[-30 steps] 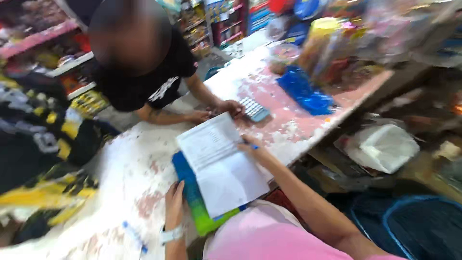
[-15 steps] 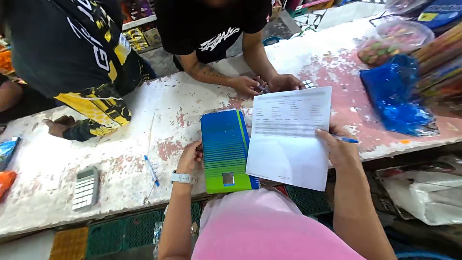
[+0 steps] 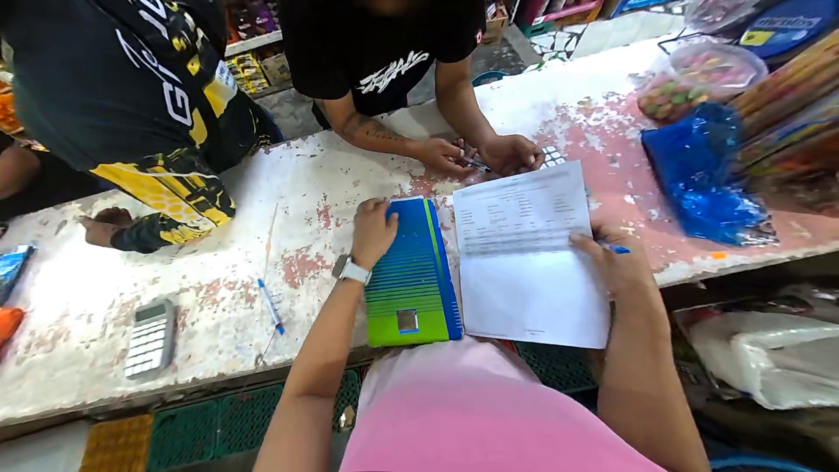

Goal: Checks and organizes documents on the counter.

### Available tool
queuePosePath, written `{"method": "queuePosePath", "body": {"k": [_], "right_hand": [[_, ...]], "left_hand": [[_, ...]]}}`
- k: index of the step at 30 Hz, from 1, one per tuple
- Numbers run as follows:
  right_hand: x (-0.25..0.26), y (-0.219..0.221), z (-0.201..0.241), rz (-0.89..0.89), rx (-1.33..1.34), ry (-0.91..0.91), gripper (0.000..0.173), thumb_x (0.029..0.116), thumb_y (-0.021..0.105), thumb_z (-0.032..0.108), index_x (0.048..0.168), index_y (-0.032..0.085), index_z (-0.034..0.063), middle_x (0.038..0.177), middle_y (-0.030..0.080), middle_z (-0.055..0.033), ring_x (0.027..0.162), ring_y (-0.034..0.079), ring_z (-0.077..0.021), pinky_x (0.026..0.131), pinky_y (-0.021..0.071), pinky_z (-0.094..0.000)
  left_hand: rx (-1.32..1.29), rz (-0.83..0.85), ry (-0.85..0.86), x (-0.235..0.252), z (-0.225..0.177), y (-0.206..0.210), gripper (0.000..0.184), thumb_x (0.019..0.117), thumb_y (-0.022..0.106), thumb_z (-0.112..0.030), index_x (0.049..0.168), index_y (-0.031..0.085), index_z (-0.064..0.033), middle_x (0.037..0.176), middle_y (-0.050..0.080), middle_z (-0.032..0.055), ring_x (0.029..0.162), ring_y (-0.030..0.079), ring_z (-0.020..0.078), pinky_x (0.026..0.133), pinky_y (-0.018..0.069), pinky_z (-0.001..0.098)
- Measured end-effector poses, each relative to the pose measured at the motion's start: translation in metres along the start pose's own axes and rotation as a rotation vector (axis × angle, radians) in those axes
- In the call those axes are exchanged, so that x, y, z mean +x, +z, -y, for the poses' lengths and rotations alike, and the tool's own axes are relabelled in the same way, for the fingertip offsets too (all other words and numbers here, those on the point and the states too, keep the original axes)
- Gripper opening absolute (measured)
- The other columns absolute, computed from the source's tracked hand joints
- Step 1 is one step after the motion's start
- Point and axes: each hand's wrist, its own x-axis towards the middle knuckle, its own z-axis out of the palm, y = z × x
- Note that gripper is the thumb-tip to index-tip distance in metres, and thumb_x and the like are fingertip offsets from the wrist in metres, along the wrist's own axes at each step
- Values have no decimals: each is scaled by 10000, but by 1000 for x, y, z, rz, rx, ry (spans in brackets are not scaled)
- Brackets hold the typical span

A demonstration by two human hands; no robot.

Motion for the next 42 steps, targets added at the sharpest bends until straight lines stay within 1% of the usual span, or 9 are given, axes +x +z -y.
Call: {"method": "queuePosePath", "body": {"k": [4,7,12,21,26,34,37,39,42], "right_hand": [[-7,9,0,-45,-8,25,245,1006,605,93,1176,629,-80,1032,672,-180,893,649,-149,849,545,-339],[-15,9,-6,-98,-100,54,339,1008,608,87,1290,599,-103,1156,673,-286,1049,674,-339,973,521,-496],[-25,22,-18,-228,-154,95,376,1007,627,72,1346,581,-86,1136,683,-312,1029,684,-439,949,518,-584],[-28,31,-31,-301,-145,23,309,1001,634,55,1267,631,-103,1077,702,-317,967,703,-446,904,530,-591],[-32,26,-27,-275,-160,46,326,1017,608,82,1292,624,-91,1110,700,-301,1003,697,-410,934,523,-543],[-29,24,-30,-247,-181,84,352,1021,604,97,1322,603,-86,1154,689,-295,1036,691,-373,961,523,-493],[-27,23,-35,-243,-193,56,338,1024,585,81,1315,607,-89,1156,692,-292,1046,695,-373,969,528,-489],[-26,22,-39,-232,-191,21,322,1036,540,62,1307,609,-96,1161,686,-304,1063,687,-388,979,521,-491],[-23,18,-38,-201,-196,-29,328,1051,475,46,1308,598,-116,1168,673,-326,1070,677,-418,984,514,-513]], "left_hand": [[116,208,113,51,-18,22,343,1061,514,-162,1277,639,72,1320,611,274,1317,528,419,1136,388,550],[146,282,115,69,-17,35,342,1074,494,-201,1194,680,60,1225,646,292,1233,588,445,1058,454,597],[227,420,6,86,-28,25,469,1103,398,-270,1084,686,99,1169,656,297,1191,614,416,1036,450,575],[206,556,-155,86,-45,16,624,1080,429,-480,1276,608,85,1344,585,305,1316,531,430,1095,378,616],[206,534,-91,84,-43,7,633,1103,365,-466,1264,635,82,1288,623,319,1270,565,463,1074,393,646],[238,575,-315,88,12,-22,871,1036,334,-665,1238,634,128,1331,586,350,1321,523,480,1101,362,669],[164,502,-430,71,40,-39,849,1029,397,-651,1247,621,139,1324,575,373,1309,522,503,1096,360,681],[34,469,-469,61,63,-49,750,1047,451,-572,1226,616,137,1217,612,363,1144,600,475,1005,437,642],[-256,405,-504,46,89,-65,475,1074,503,-388,1219,617,49,968,652,156,792,612,198,766,527,381]]}}
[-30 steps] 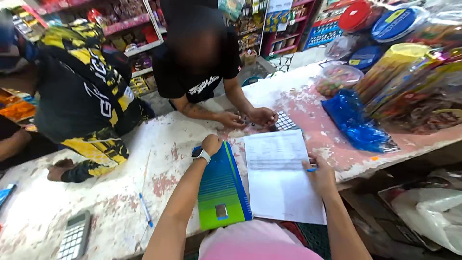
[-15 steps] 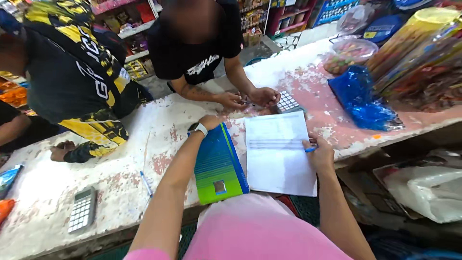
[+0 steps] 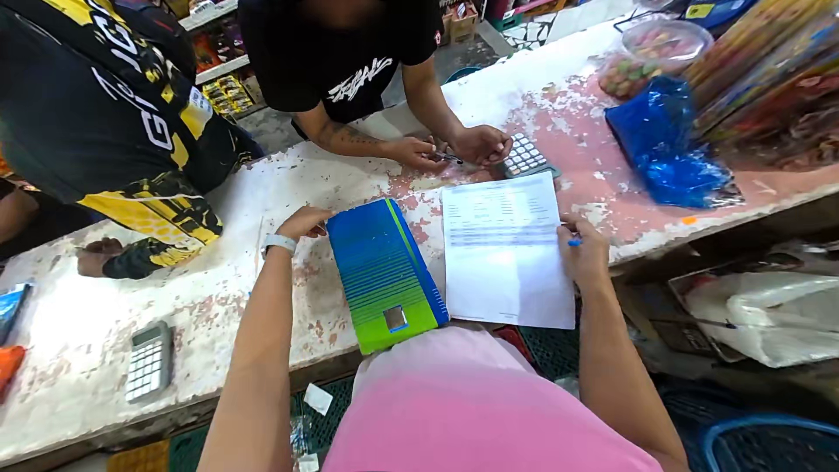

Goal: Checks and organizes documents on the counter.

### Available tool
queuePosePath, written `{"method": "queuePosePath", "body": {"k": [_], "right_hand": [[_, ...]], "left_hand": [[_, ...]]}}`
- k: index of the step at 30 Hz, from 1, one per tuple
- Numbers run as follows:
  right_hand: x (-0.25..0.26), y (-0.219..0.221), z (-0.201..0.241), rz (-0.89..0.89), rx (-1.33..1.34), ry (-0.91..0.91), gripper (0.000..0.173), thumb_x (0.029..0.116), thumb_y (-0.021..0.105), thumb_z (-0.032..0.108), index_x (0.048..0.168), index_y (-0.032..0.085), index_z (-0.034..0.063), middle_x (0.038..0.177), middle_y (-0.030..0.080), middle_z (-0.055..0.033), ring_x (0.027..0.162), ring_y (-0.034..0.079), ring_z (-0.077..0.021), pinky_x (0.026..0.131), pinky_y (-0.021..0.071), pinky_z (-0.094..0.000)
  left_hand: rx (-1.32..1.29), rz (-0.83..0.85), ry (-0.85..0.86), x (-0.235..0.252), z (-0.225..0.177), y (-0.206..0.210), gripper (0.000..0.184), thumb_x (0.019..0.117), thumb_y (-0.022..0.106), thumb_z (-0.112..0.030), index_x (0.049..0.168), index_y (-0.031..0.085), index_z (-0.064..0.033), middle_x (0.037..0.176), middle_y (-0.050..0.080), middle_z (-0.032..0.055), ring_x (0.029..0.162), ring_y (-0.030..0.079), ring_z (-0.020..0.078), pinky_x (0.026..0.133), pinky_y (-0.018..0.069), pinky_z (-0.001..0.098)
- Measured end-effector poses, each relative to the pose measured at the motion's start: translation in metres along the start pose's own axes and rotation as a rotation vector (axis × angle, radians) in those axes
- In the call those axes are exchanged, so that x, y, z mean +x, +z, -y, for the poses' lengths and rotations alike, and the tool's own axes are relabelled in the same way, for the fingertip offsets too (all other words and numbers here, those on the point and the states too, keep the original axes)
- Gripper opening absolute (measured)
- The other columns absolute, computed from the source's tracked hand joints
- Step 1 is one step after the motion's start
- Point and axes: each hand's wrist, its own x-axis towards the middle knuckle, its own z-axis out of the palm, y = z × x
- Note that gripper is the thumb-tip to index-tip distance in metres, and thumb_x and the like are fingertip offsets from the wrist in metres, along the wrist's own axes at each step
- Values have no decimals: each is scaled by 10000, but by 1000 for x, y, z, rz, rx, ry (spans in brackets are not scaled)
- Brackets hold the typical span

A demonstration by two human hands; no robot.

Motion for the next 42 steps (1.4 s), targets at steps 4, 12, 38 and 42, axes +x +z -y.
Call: {"method": "queuePosePath", "body": {"k": [4,12,38,42], "right_hand": [[9,0,4,9,-62,-12,333,1062,482,74,1318,609,-96,1184,671,-325,1087,673,-437,996,506,-539],[9,19,76,-44,-133,-167,333,1045,510,84,1281,618,-125,1308,575,-373,1194,599,-512,1026,484,-594],[-78,164,153,397,72,-722,236,1016,577,135,1141,720,-4,1362,618,-263,1324,554,-457,1084,467,-558],[-77,164,151,405,60,-718,249,1027,563,150,1149,717,-4,1364,621,-254,1333,548,-451,1086,468,-544]], "left_hand": [[-501,26,27,-25,21,1,279,1091,450,-238,1234,545,-19,931,651,56,753,675,151,732,596,339],[68,-374,254,-20,15,33,444,1001,648,-219,1290,580,111,1287,588,342,1223,568,470,1045,444,610],[537,-99,142,14,-53,57,659,1086,403,-494,1039,690,97,1126,666,313,1135,629,456,975,461,643],[654,-147,109,11,-62,62,616,1087,411,-463,1008,702,74,1108,682,283,1124,646,435,936,492,633]]}}
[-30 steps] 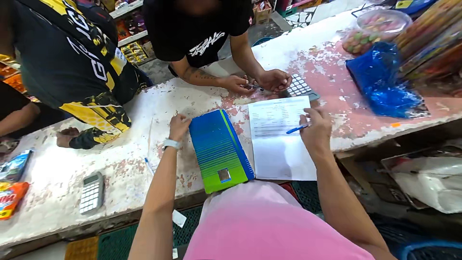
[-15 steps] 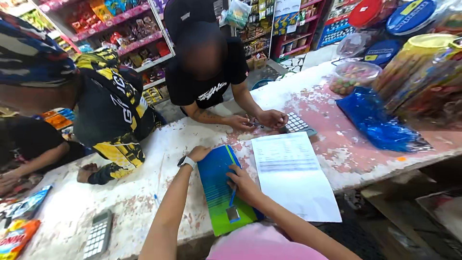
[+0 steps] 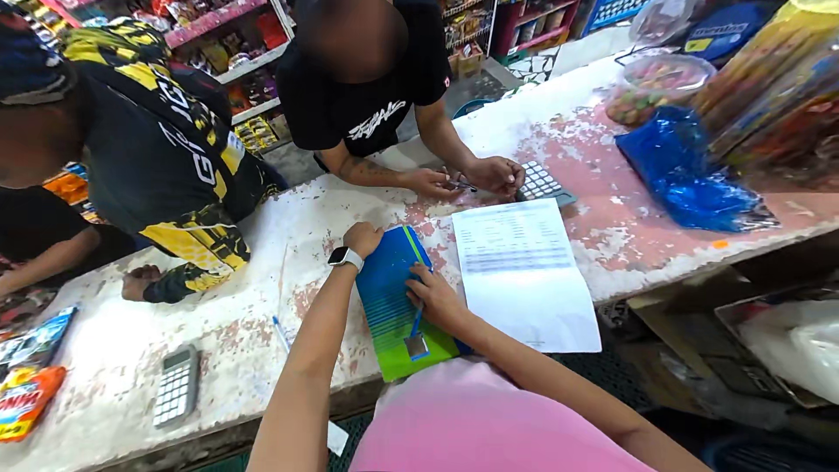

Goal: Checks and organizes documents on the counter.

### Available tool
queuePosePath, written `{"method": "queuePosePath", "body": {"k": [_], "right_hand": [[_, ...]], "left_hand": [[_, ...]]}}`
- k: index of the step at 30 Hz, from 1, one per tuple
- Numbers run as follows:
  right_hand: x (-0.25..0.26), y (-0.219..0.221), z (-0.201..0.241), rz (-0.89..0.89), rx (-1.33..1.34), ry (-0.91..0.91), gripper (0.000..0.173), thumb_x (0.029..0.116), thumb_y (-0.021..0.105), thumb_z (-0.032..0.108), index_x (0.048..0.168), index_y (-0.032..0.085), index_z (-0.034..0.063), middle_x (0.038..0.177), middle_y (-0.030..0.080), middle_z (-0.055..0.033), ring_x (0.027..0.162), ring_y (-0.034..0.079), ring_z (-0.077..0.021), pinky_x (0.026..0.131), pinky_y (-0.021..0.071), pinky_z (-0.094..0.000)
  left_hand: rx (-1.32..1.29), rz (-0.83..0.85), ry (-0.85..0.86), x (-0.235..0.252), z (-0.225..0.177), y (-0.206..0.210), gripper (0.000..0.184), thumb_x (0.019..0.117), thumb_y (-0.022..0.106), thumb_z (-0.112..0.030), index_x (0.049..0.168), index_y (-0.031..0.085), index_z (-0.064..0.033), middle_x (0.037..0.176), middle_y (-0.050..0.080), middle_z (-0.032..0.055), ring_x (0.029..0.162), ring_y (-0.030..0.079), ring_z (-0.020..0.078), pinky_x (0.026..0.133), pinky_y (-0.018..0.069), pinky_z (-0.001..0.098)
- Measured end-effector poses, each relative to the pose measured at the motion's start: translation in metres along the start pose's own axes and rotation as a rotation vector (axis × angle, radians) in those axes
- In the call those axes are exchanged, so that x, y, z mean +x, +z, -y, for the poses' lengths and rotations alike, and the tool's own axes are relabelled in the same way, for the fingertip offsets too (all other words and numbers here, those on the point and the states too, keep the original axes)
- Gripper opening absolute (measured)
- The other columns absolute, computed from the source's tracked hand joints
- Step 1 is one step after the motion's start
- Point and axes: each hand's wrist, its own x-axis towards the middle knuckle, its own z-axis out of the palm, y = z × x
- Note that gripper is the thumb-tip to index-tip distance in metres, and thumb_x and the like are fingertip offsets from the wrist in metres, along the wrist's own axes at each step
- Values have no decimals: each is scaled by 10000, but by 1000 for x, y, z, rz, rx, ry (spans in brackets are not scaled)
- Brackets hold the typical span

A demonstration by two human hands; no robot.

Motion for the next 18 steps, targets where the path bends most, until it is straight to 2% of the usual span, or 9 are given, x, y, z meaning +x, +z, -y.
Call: {"method": "queuePosePath", "body": {"k": [5,8,9,10,12,14,16,18], "right_hand": [[0,1,-2,-32,-13,-20,243,1022,568,150,1125,722,-6,1334,640,-249,1314,567,-448,1064,489,-541],[0,2,-2,-53,-16,-18,240,1020,570,154,1111,727,-3,1316,652,-243,1307,574,-443,1055,498,-534],[-1,3,-2,-60,-10,-16,239,1018,573,151,1108,727,-7,1310,654,-246,1305,575,-445,1055,498,-537],[-1,3,-2,-72,-6,-16,234,1013,579,147,1097,728,-12,1302,658,-248,1299,580,-447,1052,499,-540],[-1,3,-3,-77,0,-13,228,1016,575,153,1081,720,-10,1298,659,-244,1303,578,-442,1048,502,-543],[-2,2,-3,-80,28,0,239,1023,565,158,1095,717,-12,1306,653,-245,1313,569,-440,1051,498,-543],[-2,3,-4,-107,41,5,233,1019,573,157,1089,718,-11,1295,657,-246,1297,583,-435,1033,514,-531],[-2,3,-4,-121,49,8,231,1016,574,152,1091,720,-10,1297,656,-250,1286,592,-433,1030,517,-522]], "left_hand": [[8,-22,16,-6,3,-8,656,1105,326,-472,1036,712,53,1131,687,275,1149,638,442,944,475,652],[-154,18,-62,-7,18,-19,692,1103,325,-491,1085,688,98,1179,656,321,1181,612,462,991,441,661],[-266,32,-99,-5,27,-20,679,1100,353,-488,1100,673,112,1171,648,328,1144,621,451,980,449,640],[-410,46,-130,-3,39,-17,659,1097,373,-487,1119,656,109,1139,645,310,1053,631,410,929,478,588],[-789,90,-168,2,66,-3,645,1087,343,-523,1217,616,47,1098,657,211,906,636,278,834,528,455],[-1187,82,-205,-6,81,16,674,1063,319,-584,1307,556,-3,1044,669,145,846,647,210,774,547,378],[-1481,40,-231,-29,79,34,686,1057,284,-619,1243,577,-26,976,691,112,834,679,187,745,573,355],[-1582,75,-208,-66,68,48,693,1074,202,-597,1184,602,-42,939,720,90,834,709,178,730,593,349]]}}
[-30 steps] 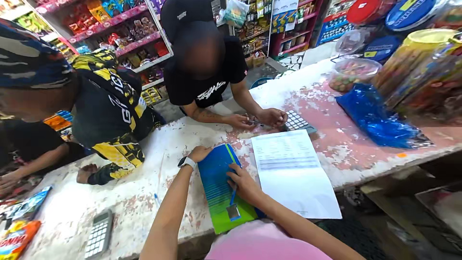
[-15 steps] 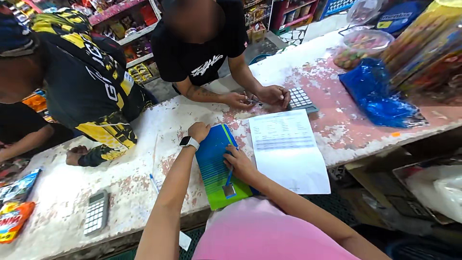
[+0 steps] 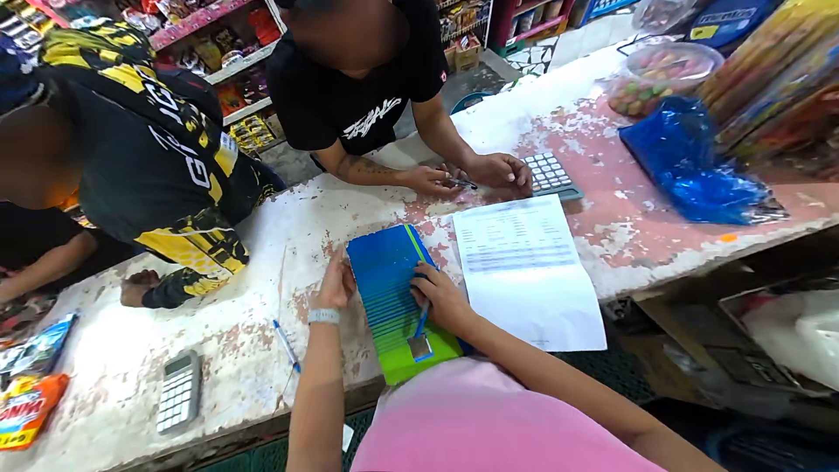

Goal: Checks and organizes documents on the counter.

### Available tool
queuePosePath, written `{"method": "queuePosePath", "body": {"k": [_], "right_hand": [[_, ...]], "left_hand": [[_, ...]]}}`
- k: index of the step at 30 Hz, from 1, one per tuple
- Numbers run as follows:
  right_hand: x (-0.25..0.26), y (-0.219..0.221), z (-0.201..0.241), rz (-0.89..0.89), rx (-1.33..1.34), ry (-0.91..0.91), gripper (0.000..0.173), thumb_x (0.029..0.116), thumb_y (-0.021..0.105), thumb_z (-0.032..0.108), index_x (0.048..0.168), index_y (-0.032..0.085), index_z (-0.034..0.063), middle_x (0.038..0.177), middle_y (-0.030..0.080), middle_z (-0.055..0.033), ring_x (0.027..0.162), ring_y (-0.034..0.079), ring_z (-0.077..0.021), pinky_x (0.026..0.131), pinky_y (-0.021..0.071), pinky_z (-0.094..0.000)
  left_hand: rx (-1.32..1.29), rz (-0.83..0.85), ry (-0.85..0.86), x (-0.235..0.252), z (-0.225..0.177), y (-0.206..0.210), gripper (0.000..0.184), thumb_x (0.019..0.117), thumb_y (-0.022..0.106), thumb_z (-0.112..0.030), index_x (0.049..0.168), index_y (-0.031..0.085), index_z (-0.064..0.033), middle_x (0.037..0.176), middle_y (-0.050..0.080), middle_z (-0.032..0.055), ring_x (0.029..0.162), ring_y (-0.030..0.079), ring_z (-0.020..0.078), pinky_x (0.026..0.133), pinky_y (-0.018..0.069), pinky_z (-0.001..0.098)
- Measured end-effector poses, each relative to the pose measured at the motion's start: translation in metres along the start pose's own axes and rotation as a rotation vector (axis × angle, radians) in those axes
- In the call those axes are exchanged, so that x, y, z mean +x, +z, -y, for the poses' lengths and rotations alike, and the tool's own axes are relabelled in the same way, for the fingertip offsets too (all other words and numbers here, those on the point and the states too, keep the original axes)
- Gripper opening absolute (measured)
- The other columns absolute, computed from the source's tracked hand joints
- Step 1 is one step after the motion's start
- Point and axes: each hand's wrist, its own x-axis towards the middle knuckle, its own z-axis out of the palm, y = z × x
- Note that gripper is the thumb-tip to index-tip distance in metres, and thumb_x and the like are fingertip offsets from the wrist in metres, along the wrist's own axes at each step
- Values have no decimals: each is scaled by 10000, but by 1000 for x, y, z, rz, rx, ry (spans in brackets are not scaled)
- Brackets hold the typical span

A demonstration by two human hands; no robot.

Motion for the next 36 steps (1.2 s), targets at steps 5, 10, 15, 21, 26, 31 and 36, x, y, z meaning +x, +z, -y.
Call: {"method": "queuePosePath", "body": {"k": [5,10,15,21,26,31,36], "right_hand": [[-1,1,-2,-16,15,1,240,1019,571,158,1092,721,-15,1297,653,-260,1258,606,-443,1016,522,-523],[6,-16,6,42,160,123,259,1001,604,149,1137,706,-46,1326,612,-299,1243,611,-410,1039,520,-457],[34,-82,22,103,597,388,518,982,635,312,1339,587,-61,1354,608,-216,1205,639,-240,1009,551,-381],[41,-154,9,12,506,478,686,920,648,445,1464,486,61,1325,618,-74,1088,637,-85,914,556,-284],[31,-178,-20,41,204,571,696,923,733,189,1504,405,-10,1333,607,-224,1070,639,-203,905,534,-368],[17,-181,-36,136,35,686,760,891,809,163,1523,414,11,1364,572,-297,1159,618,-378,982,501,-535],[7,-171,-44,71,-98,677,619,904,771,63,1445,496,-58,1292,605,-330,1165,622,-446,1003,489,-583]], "left_hand": [[-48,199,33,-67,55,0,410,1070,377,-380,1322,486,-75,1006,746,41,899,735,132,784,619,311],[-17,276,187,-86,52,17,927,752,772,-259,1484,263,-3,1171,684,45,1015,703,114,892,601,316],[17,531,484,-88,46,61,1213,859,589,-761,1590,42,38,1573,416,117,1400,476,136,1166,423,359],[491,713,705,-87,63,125,844,978,517,-597,1524,422,40,1672,155,271,1566,160,355,1264,212,494],[623,712,737,-85,68,128,439,955,693,-227,1253,660,92,1440,533,299,1405,475,368,1180,369,461],[765,357,736,-73,62,112,324,1001,612,-177,1212,693,56,1339,624,250,1287,582,340,1079,473,438],[951,223,750,-57,70,102,316,1007,607,-214,1210,714,3,1409,586,231,1426,432,411,1188,333,535]]}}
